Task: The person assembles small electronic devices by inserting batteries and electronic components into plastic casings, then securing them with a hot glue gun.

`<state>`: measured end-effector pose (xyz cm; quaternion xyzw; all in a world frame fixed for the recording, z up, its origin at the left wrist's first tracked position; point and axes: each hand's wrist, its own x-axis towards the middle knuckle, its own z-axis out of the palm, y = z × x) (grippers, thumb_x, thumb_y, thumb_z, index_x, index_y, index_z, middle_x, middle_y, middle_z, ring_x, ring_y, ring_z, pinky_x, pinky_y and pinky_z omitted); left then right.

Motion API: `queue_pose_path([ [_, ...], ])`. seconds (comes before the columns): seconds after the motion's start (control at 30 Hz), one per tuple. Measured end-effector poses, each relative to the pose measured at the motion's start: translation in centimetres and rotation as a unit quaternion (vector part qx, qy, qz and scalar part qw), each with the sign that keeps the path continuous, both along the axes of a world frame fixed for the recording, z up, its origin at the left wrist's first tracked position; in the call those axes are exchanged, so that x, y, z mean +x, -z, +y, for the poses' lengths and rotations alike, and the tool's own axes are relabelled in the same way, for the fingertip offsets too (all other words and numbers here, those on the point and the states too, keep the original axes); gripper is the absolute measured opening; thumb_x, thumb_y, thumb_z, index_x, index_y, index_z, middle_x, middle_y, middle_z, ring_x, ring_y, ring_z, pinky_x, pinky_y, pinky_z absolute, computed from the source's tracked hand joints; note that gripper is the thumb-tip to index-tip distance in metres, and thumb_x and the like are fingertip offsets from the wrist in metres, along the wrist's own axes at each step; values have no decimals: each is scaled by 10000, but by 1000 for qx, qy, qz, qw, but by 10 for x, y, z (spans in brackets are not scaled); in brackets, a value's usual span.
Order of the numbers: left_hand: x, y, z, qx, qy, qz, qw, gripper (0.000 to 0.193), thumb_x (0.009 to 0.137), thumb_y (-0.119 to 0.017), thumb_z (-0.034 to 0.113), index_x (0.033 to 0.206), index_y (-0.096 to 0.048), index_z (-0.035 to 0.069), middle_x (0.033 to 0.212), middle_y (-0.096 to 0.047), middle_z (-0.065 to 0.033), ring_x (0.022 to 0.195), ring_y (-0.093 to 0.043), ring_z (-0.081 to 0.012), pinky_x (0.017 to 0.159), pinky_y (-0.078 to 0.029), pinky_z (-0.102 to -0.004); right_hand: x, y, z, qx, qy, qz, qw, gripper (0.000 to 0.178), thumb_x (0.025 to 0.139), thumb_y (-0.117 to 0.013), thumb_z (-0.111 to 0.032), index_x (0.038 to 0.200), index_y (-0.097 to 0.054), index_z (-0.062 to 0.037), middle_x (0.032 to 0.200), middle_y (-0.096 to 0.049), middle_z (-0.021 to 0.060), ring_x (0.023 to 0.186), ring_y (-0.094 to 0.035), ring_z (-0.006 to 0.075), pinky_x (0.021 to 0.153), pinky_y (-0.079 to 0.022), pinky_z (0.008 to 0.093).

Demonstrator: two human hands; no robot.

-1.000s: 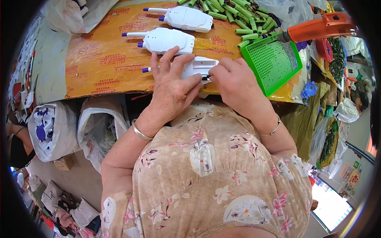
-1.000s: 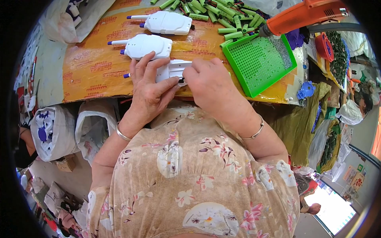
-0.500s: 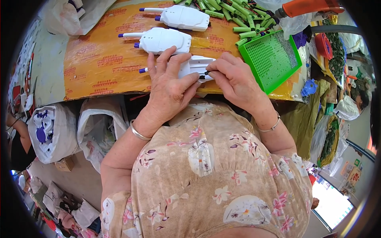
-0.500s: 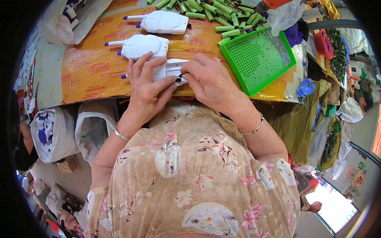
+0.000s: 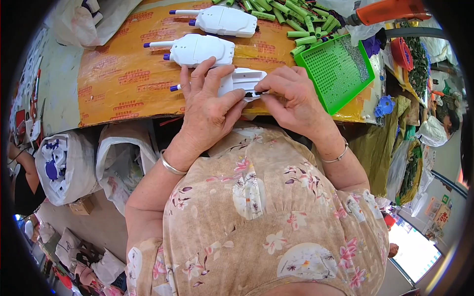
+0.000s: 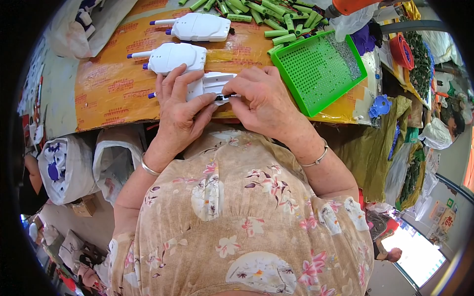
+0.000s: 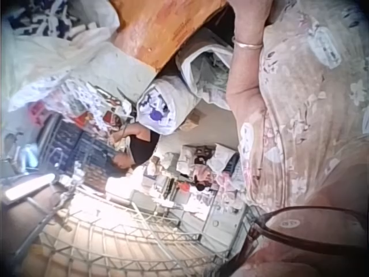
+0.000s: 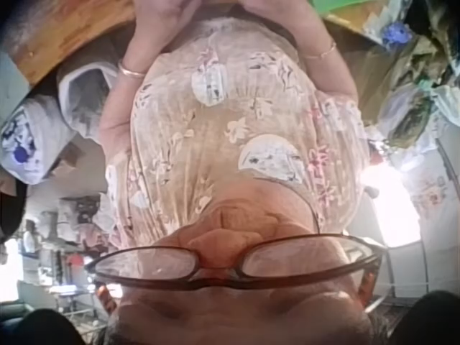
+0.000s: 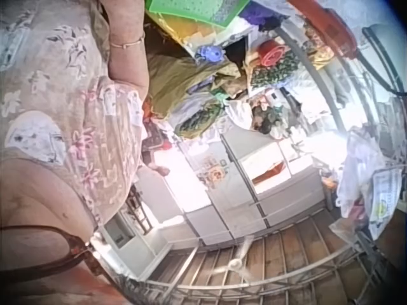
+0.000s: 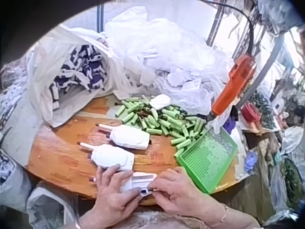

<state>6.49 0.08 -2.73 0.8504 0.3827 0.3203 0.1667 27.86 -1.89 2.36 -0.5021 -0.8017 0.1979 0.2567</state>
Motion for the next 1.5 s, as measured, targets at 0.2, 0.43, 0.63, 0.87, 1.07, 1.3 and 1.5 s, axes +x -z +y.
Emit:
queue_pose_path([
  [0.2,0,1,0,1,1,-3,1000,164,752,-801,199,904,-748,164,1309,-557,-92,1352,-392,-376,1141,-158,-629,2,9,0,13,-5,33,999,121,799,-680,-32,899,-656,-96,831,-628,45,870,-614,255,841,-414,397],
  [0.43,0,0,0,2,-2,0,1000,154,754,-799,204,894,-747,162,1310,-557,-91,1350,-394,-371,1142,-157,-627,-1,12,3,15,-15,95,995,188,750,-696,27,855,-588,-85,817,-628,65,833,-605,288,831,-437,401],
  [0.63,1,-1,0,4,-2,0,1000,144,756,-793,205,884,-746,159,1303,-560,-91,1347,-394,-372,1137,-160,-626,-3,15,2,4,-14,117,993,214,730,-680,64,850,-586,-86,789,-613,57,801,-603,278,834,-451,390],
  [0.87,0,-1,1,4,1,-2,1000,132,760,-788,210,875,-747,160,1298,-564,-93,1344,-396,-375,1132,-167,-629,-4,20,2,7,-10,129,992,212,725,-680,68,838,-587,-86,775,-609,57,790,-608,277,796,-462,372],
  [1.07,1,-2,1,9,-4,-1,1000,188,725,-811,157,905,-757,153,1292,-592,-93,1335,-424,-372,1119,-213,-576,-5,19,1,-9,0,126,992,204,724,-685,67,833,-589,-76,773,-613,68,782,-613,285,769,-469,372],
  [1.3,1,-2,1,10,-4,0,1000,164,733,-811,185,888,-761,166,1294,-583,-93,1338,-415,-374,1123,-200,-609,-6,17,1,-24,4,133,991,184,731,-680,68,838,-592,-53,779,-615,91,776,-610,302,729,-483,384],
  [1.5,-1,-3,0,13,1,9,1000,196,729,-816,165,918,-766,175,1299,-590,-95,1336,-424,-375,1117,-215,-603,-9,10,4,-42,0,117,992,151,744,-663,58,845,-590,-27,794,-621,128,779,-610,334,694,-499,400],
])
